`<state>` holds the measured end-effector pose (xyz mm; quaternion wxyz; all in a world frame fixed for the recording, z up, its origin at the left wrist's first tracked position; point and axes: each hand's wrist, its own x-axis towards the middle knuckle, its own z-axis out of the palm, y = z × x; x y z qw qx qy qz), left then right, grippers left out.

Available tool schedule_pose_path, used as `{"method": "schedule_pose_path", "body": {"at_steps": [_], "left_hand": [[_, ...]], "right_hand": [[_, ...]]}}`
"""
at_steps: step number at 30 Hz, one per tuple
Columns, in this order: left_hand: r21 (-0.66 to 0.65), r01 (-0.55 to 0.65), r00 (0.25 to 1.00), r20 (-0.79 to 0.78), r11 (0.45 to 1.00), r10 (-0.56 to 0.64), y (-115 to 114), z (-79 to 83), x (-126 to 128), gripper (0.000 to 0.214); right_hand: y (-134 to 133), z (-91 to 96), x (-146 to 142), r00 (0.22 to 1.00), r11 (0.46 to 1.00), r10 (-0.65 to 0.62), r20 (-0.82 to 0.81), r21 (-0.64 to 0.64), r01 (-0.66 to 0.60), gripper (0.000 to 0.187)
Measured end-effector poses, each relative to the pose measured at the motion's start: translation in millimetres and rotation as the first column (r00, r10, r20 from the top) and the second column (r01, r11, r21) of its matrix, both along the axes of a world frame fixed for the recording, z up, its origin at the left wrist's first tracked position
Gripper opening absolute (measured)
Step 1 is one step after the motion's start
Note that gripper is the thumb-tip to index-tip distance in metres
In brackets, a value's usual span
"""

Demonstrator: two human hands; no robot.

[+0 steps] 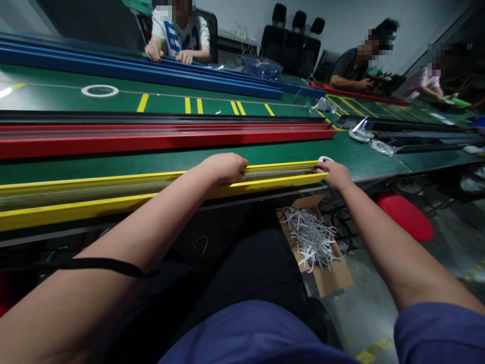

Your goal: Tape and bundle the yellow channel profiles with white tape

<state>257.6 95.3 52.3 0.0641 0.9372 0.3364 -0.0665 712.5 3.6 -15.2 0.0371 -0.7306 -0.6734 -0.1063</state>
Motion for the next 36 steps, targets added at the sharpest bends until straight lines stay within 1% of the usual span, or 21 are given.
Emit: {"method": "schedule_pose_path", "body": {"at_steps": [7, 11, 22, 31, 36], "left_hand": [[0.009, 0.001, 1.000, -0.009, 1.000, -0.001, 0.7, 0.0, -0.6, 0.041], [0.013, -0.004, 1.000, -0.009, 1.000, 0.004, 0.0, 0.4, -0.3, 0.040], [0.012, -0.012, 1.000, -0.015, 1.000, 0.013, -0.8, 1.3, 0.1, 0.042], [0.024, -0.001, 1.000, -0.001, 1.000, 0.001, 2.4, -3.8, 0.2, 0.041], [0.020, -0.003, 1.000, -0.003, 1.000, 0.003, 0.9, -1.8, 0.2, 0.041]], "right_hand": [[2.3, -3.0, 3.0, 0.998, 0.999, -0.029, -0.055, 0.024, 0.030, 0.058], [3.2, -4.4, 5.0, 0.997, 0.998, -0.044, -0.060, 0.034, 0.046, 0.062], [4.3, -5.0, 5.5, 0.998, 0.999, -0.034, -0.058, 0.034, 0.036, 0.063], [3.7, -5.2, 5.5, 0.997, 0.998, -0.031, -0.072, 0.045, 0.034, 0.062], [3.7, -5.6, 5.6, 0.996, 0.999, -0.031, -0.078, 0.040, 0.034, 0.062]]}}
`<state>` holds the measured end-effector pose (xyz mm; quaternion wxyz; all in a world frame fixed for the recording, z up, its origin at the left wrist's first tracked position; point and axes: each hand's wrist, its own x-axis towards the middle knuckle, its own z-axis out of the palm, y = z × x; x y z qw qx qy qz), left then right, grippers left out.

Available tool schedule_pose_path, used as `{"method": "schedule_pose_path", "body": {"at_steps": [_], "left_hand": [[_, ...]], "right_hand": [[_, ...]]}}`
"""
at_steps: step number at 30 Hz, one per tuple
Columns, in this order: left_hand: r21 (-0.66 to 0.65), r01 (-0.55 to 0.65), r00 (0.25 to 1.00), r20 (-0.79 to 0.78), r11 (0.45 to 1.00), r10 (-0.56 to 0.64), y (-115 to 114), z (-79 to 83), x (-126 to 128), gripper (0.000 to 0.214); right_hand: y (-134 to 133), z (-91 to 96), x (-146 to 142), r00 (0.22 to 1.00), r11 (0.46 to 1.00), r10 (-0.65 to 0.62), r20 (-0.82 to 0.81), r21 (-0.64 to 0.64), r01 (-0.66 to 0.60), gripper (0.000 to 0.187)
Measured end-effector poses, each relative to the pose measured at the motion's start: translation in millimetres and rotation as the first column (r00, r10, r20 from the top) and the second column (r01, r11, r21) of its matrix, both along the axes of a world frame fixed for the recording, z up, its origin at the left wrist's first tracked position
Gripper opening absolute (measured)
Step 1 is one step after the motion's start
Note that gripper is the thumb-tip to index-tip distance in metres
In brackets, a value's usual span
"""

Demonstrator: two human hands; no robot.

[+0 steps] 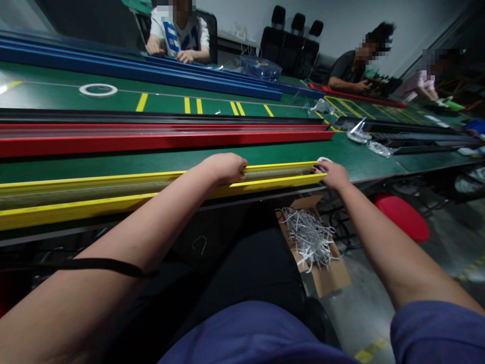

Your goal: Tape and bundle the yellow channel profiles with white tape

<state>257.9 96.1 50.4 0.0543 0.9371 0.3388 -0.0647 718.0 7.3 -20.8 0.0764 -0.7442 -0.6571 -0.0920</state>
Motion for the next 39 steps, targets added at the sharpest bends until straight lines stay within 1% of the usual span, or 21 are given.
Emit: {"method": "schedule_pose_path", "body": {"at_steps": [14, 24, 27, 34, 39], "left_hand": [[-0.006, 0.000, 1.000, 0.005, 1.000, 0.000, 1.8, -2.2, 1.1, 0.042], [-0.012, -0.001, 1.000, -0.019, 1.000, 0.001, -0.8, 1.8, 1.4, 0.044], [-0.008, -0.002, 1.000, -0.022, 1.000, 0.001, -1.3, 2.6, 1.1, 0.042], [-0.013, -0.014, 1.000, -0.020, 1.000, 0.013, -2.2, 3.8, 0.8, 0.042], [-0.030, -0.017, 1.000, -0.016, 0.999, 0.016, -3.3, 4.9, 1.4, 0.046]], "right_hand": [[-0.4, 5.8, -0.6, 1.000, 0.998, 0.027, -0.017, -0.051, -0.027, 0.056], [3.9, 13.8, -3.1, 0.999, 0.994, 0.016, -0.047, -0.104, -0.021, 0.053], [5.4, 15.0, -5.0, 0.999, 0.994, 0.004, -0.049, -0.110, -0.009, 0.049], [6.3, 13.8, -9.4, 0.998, 0.996, -0.046, -0.044, -0.077, 0.042, 0.044], [2.1, 10.9, -12.8, 0.995, 0.995, -0.089, -0.040, -0.052, 0.087, 0.048]]}}
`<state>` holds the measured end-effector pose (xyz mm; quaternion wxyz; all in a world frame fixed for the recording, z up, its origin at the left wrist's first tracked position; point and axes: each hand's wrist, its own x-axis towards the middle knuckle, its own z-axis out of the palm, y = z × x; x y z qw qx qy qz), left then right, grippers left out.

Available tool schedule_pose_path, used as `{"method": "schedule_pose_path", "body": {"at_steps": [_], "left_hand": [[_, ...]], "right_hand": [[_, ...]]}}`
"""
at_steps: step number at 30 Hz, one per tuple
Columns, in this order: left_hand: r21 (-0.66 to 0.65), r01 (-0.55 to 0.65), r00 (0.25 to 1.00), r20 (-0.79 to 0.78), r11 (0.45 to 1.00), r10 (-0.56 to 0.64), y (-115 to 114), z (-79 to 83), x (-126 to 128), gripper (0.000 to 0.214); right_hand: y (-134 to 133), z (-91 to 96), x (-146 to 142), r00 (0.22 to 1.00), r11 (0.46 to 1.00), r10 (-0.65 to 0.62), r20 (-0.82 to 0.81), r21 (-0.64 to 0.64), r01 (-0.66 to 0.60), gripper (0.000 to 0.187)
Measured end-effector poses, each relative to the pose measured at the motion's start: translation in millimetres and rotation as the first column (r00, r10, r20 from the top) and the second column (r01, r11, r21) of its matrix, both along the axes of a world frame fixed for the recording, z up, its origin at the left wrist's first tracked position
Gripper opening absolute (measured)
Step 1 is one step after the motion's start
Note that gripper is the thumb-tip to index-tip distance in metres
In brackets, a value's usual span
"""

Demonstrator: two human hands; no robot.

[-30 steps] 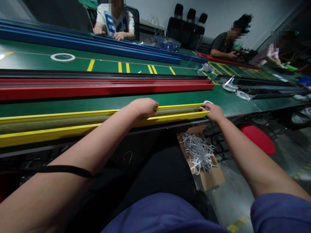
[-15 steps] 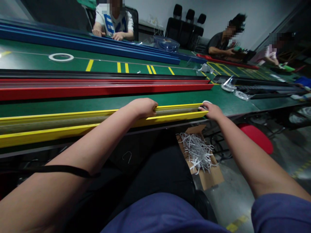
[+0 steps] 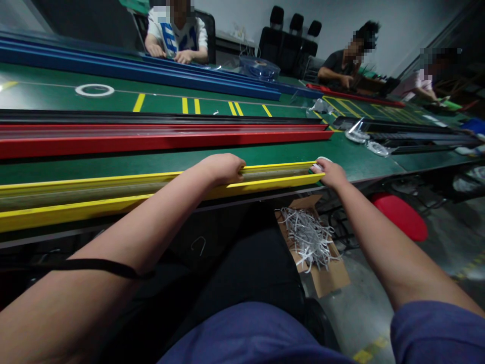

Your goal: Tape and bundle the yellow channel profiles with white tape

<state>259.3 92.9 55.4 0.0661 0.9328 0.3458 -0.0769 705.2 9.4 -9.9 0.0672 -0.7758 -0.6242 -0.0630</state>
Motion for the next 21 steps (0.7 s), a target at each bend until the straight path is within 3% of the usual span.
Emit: {"method": "schedule_pose_path", "body": {"at_steps": [8, 15, 21], "left_hand": [[0.016, 0.009, 1.000, -0.003, 1.000, -0.008, 0.9, -1.6, -0.4, 0.046], [0.020, 0.021, 1.000, 0.006, 1.000, -0.021, 3.0, -3.4, -1.1, 0.041], [0.032, 0.023, 0.996, 0.081, 0.999, -0.026, 4.1, -5.6, -22.4, 0.034]], "right_hand": [[-6.1, -4.9, -7.6, 0.998, 0.988, 0.025, 0.066, 0.150, -0.034, 0.067], [0.1, 6.3, -13.0, 0.985, 0.993, 0.087, 0.148, 0.069, -0.098, 0.077], [0.5, 15.9, -16.4, 0.982, 0.990, 0.140, 0.127, 0.016, -0.143, 0.056]]}}
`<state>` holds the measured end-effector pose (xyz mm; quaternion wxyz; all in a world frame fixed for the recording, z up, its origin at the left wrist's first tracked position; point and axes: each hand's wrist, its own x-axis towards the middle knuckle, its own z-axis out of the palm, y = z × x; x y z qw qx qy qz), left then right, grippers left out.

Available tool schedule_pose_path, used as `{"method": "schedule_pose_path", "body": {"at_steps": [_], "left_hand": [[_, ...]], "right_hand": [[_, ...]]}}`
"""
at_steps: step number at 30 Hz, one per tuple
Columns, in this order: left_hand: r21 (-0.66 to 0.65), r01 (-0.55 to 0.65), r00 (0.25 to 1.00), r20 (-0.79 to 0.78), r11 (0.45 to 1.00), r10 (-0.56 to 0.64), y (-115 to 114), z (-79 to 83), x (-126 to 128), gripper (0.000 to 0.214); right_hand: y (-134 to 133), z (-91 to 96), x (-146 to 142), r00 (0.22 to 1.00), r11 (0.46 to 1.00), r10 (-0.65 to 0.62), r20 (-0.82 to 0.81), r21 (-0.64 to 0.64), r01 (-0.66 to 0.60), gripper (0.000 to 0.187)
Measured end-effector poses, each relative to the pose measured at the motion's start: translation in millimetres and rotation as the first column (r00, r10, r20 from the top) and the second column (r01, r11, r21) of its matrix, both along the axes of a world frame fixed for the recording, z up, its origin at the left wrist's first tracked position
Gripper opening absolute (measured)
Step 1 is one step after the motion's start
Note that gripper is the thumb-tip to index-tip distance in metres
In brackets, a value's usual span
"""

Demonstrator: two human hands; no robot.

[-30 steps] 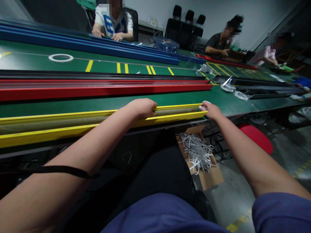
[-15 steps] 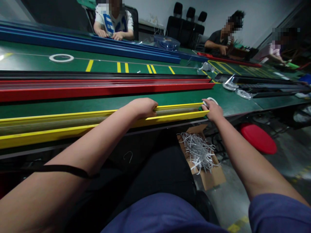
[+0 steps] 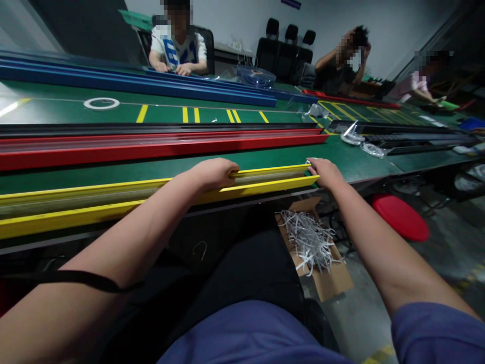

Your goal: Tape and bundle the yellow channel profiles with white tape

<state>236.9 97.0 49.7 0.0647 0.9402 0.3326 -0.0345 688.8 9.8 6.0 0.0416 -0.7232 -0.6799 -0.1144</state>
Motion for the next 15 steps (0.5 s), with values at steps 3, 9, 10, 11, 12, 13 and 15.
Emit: {"method": "schedule_pose_path", "body": {"at_steps": [3, 9, 10, 11, 12, 13, 15], "left_hand": [[-0.042, -0.055, 0.998, -0.036, 0.998, 0.053, 1.1, -1.0, -43.4, 0.042], [-0.122, -0.467, 0.883, -0.122, 0.876, 0.454, -3.3, -3.3, -171.5, 0.066], [-0.111, -0.542, 0.839, -0.122, 0.833, 0.530, -5.4, -3.7, -185.7, 0.069], [-0.103, -0.587, 0.809, -0.110, 0.803, 0.578, -7.4, -4.0, -195.8, 0.073], [-0.098, -0.613, 0.789, -0.107, 0.784, 0.604, -9.2, -4.3, -201.7, 0.078], [-0.101, -0.617, 0.787, -0.103, 0.781, 0.608, -10.6, -4.4, -204.1, 0.082], [-0.123, -0.592, 0.806, -0.101, 0.797, 0.583, -11.9, -3.9, -202.0, 0.087]], "right_hand": [[-1.8, 10.1, -6.9, 0.999, 0.998, -0.023, -0.038, 0.051, 0.025, 0.049], [-7.3, 48.1, -76.4, 0.963, 0.956, 0.160, -0.217, 0.275, -0.097, 0.039], [-6.0, 53.6, -94.5, 0.950, 0.946, 0.217, -0.224, 0.287, -0.148, 0.038], [-3.5, 57.7, -113.3, 0.932, 0.938, 0.276, -0.235, 0.276, -0.208, 0.036], [0.3, 60.0, -132.2, 0.907, 0.930, 0.339, -0.249, 0.234, -0.283, 0.035], [5.4, 60.4, -150.8, 0.875, 0.913, 0.406, -0.263, 0.166, -0.374, 0.035], [18.6, 56.7, -185.8, 0.795, 0.833, 0.537, -0.281, 0.033, -0.552, 0.037]]}}
